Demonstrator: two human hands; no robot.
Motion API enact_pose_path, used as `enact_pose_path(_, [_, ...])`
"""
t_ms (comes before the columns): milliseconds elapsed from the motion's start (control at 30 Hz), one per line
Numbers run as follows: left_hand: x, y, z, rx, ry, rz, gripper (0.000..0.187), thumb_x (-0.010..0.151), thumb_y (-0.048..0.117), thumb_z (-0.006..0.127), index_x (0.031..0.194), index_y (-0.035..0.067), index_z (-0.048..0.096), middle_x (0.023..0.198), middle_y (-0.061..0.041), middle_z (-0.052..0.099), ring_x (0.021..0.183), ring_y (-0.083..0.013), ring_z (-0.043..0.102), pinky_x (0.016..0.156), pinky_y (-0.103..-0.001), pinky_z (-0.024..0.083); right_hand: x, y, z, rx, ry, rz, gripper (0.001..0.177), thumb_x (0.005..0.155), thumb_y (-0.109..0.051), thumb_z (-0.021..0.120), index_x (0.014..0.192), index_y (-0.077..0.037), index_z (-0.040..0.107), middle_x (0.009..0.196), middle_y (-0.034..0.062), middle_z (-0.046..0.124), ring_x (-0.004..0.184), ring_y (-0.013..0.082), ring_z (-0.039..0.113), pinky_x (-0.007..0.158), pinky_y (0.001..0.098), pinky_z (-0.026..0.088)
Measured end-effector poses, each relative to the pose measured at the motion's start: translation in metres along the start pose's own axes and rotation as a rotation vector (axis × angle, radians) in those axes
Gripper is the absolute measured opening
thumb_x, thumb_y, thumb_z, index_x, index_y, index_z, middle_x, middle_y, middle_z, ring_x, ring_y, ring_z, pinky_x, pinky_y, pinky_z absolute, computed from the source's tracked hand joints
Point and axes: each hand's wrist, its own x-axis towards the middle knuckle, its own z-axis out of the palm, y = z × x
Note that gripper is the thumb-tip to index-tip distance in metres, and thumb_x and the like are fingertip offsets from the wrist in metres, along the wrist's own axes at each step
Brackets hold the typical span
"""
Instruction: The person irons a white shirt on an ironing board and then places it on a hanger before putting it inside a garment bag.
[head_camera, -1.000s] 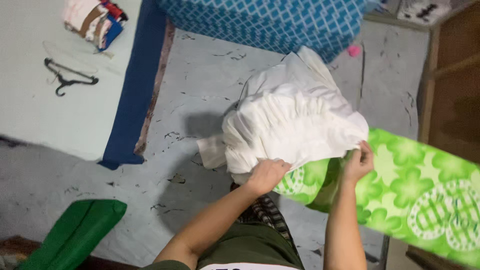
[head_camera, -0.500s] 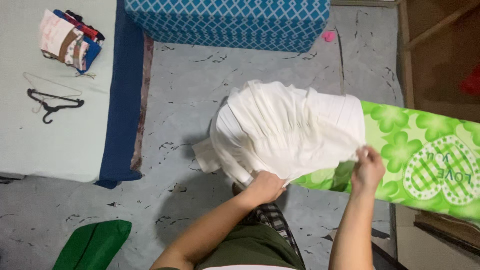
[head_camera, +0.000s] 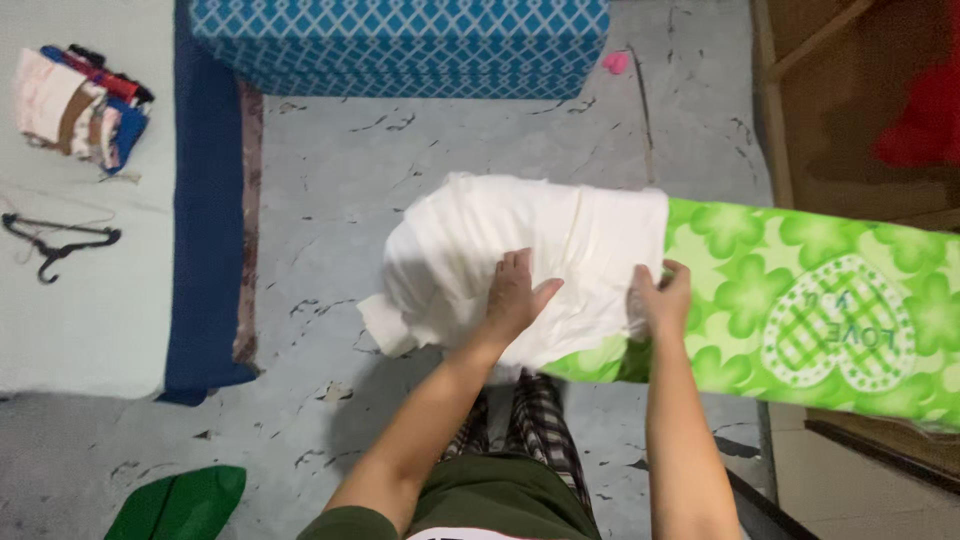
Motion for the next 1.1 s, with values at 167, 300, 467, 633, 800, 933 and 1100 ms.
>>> enact_pose_path(167, [0.041, 0.006, 0.053, 0.156, -0.011, -0.155, 0.049, 0.086, 0.039, 0.073, 0.111, -0.001, 0.059, 0.109, -0.023, 0.063, 0.099, -0.0421, 0.063, 0.085, -0.051, 0.051, 0.05, -0.02, 0.025, 0.076, 0.007, -0.027, 0.065, 0.072, -0.033, 0.094, 0.113, 0.006, 0.06, 0.099, 0.0195, 0.07, 0.088, 0.0266, 0.067, 0.077, 0.0394, 0.055])
enact_pose_path(300, [0.062, -0.026, 0.079, 0.125, 0.03, -0.288, 0.022, 0.1, 0.029, 0.066, 0.097, 0.007, 0.061, 0.097, -0.017, 0.068, 0.09, -0.0409, 0.065, 0.077, -0.053, 0.051, 0.078, -0.037, 0.014, 0.181, -0.252, 0.162, 0.031, 0.084, -0.024, 0.081, 0.1, 0.001, 0.071, 0.092, 0.0146, 0.075, 0.083, 0.025, 0.07, 0.076, 0.0381, 0.055])
enact_pose_path(467, [0.061, -0.03, 0.069, -0.015, 0.462, -0.234, 0.014, 0.1, 0.016, 0.061, 0.102, 0.003, 0.055, 0.09, -0.017, 0.063, 0.083, -0.0395, 0.063, 0.076, -0.05, 0.05, 0.092, -0.047, -0.017, 0.166, 0.1, -0.184, 0.022, 0.097, -0.014, 0.074, 0.098, 0.006, 0.065, 0.086, 0.02, 0.069, 0.078, 0.0283, 0.061, 0.078, 0.0406, 0.052])
enact_pose_path(633, [0.071, -0.018, 0.07, 0.157, 0.548, -0.116, 0.019, 0.097, 0.019, 0.067, 0.1, 0.005, 0.053, 0.09, -0.014, 0.063, 0.084, -0.038, 0.062, 0.079, -0.049, 0.05, 0.099, -0.04, -0.022, 0.116, 0.001, -0.146, 0.022, 0.099, -0.016, 0.072, 0.101, 0.003, 0.061, 0.088, 0.0189, 0.068, 0.078, 0.0271, 0.062, 0.075, 0.0416, 0.051])
enact_pose_path(800, [0.038, -0.017, 0.12, 0.202, 0.244, 0.155, 0.007, 0.105, 0.015, 0.059, 0.111, 0.012, 0.059, 0.113, -0.008, 0.066, 0.107, -0.0248, 0.064, 0.098, -0.038, 0.051, 0.09, -0.012, -0.021, 0.109, -0.205, -0.046, 0.03, 0.095, -0.013, 0.076, 0.11, 0.003, 0.057, 0.09, 0.0179, 0.068, 0.076, 0.0219, 0.062, 0.069, 0.0359, 0.051])
enact_pose_path(933, [0.015, -0.015, 0.12, 0.233, -0.114, 0.417, 0.033, 0.106, 0.023, 0.056, 0.135, 0.01, 0.058, 0.143, -0.007, 0.062, 0.137, -0.0222, 0.055, 0.122, -0.039, 0.041, 0.076, 0.026, -0.013, 0.421, -0.277, 0.061, 0.032, 0.091, -0.013, 0.076, 0.112, 0.001, 0.057, 0.094, 0.0063, 0.072, 0.077, 0.0102, 0.066, 0.067, 0.0262, 0.054])
enact_pose_path(1100, [0.012, 0.004, 0.103, 0.418, -0.158, 0.394, 0.077, 0.095, 0.051, 0.055, 0.155, 0.005, 0.041, 0.162, -0.013, 0.041, 0.149, -0.0256, 0.04, 0.125, -0.053, 0.024, 0.055, 0.031, -0.026, 0.354, -0.097, -0.031, 0.027, 0.099, -0.009, 0.076, 0.117, 0.003, 0.058, 0.086, 0.0056, 0.065, 0.071, 0.0108, 0.057, 0.065, 0.0261, 0.047])
